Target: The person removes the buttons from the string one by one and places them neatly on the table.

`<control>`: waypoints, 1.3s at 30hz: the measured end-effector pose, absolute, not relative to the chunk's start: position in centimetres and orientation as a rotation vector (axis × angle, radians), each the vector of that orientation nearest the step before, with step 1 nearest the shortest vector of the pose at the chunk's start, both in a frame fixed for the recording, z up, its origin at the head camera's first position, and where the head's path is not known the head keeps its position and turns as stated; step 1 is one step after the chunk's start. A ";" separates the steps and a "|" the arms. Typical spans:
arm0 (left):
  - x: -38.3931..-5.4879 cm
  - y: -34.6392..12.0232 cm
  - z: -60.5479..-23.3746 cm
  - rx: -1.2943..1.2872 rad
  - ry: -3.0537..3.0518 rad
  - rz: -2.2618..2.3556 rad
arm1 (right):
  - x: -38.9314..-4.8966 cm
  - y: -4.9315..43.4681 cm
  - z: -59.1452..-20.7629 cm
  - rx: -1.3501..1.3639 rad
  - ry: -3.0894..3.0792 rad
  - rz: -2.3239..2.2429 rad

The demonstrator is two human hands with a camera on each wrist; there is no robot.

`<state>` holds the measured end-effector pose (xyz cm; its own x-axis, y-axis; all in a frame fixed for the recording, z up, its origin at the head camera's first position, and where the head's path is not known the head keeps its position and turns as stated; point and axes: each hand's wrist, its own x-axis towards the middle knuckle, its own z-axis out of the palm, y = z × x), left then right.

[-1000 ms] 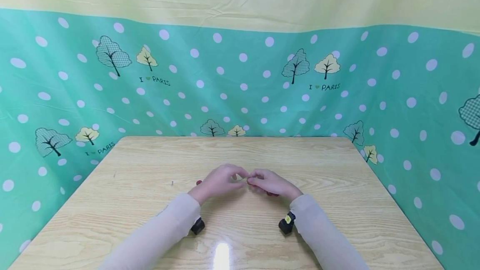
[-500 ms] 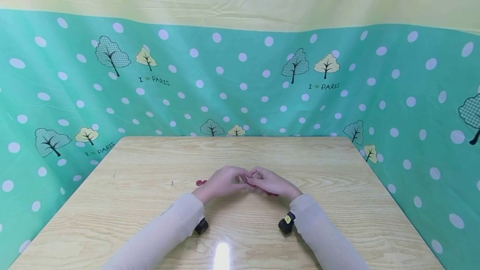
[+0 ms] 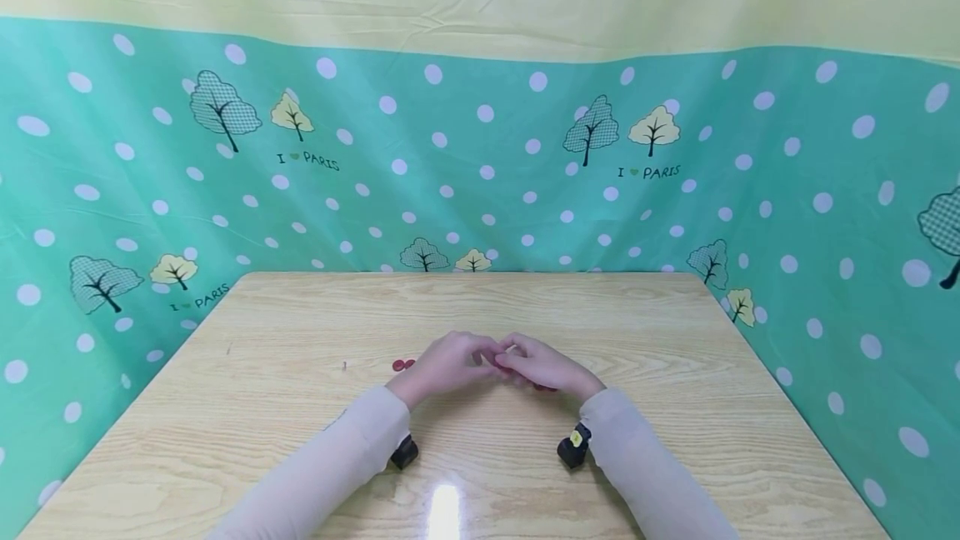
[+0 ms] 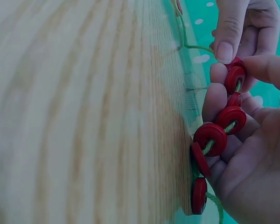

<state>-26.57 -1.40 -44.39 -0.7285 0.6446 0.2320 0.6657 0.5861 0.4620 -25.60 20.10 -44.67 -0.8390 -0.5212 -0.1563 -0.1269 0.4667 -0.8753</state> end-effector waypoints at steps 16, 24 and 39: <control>-26.3 -1.8 -43.8 -1.098 -2.792 -0.833 | -25.7 20.1 -44.7 -0.549 2.312 -1.326; -26.4 -2.0 -44.0 -1.084 -2.797 -0.838 | -25.8 20.3 -44.9 -0.584 2.299 -1.321; -26.4 -2.5 -43.7 -1.061 -2.815 -0.844 | -25.9 20.5 -45.2 -0.582 2.281 -1.335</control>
